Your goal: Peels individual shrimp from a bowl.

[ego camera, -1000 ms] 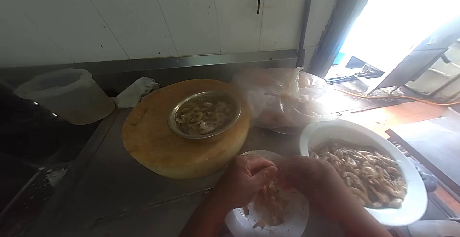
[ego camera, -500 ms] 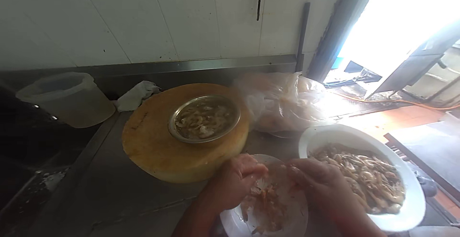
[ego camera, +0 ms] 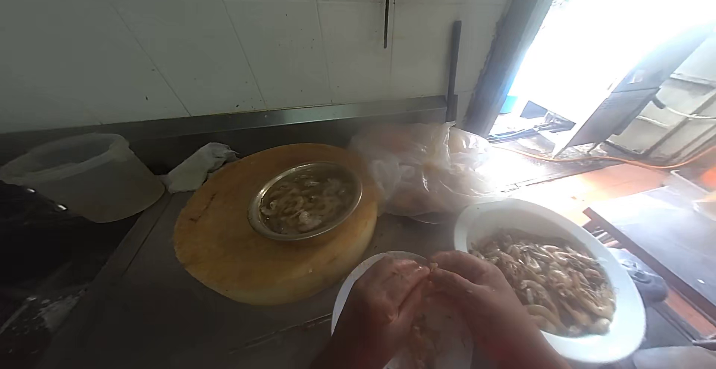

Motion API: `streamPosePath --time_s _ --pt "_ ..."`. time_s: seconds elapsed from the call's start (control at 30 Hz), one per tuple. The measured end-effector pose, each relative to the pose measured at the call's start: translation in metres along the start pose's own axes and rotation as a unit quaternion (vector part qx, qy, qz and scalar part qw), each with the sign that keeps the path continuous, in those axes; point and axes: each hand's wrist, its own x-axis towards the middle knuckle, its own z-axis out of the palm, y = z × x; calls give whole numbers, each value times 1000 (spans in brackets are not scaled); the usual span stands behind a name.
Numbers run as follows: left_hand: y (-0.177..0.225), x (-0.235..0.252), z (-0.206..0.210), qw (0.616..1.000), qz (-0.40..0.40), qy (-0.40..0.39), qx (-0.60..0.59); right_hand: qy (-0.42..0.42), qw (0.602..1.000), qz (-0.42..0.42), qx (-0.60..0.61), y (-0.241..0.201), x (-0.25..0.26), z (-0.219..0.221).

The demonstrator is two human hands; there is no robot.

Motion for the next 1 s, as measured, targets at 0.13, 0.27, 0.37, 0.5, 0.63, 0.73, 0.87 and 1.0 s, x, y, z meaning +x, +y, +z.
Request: streamPosePath --time_s 0.13,0.27,0.37,0.5,0.63,0.73,0.87,1.0 --pt "3 -3 5 1000 6 21 20 28 999 8 31 2 2 6" --pt "6 -5 9 999 -9 36 0 48 999 6 22 2 2 10" --pt "8 -5 10 999 -25 40 -22 46 999 6 17 3 3 8" --pt "9 -5 11 995 -55 39 -67 32 999 -12 12 6 4 6" --pt "13 -2 8 972 -145 29 -183 17 1000 -26 -3 7 7 7" --pt "15 4 -4 921 -250 16 -299 8 998 -50 -23 8 7 4" --pt "14 8 -10 904 -275 14 -328 -31 990 -116 -77 8 1 4" --pt "11 0 3 973 -169 24 -156 -10 971 -179 -160 8 0 6"
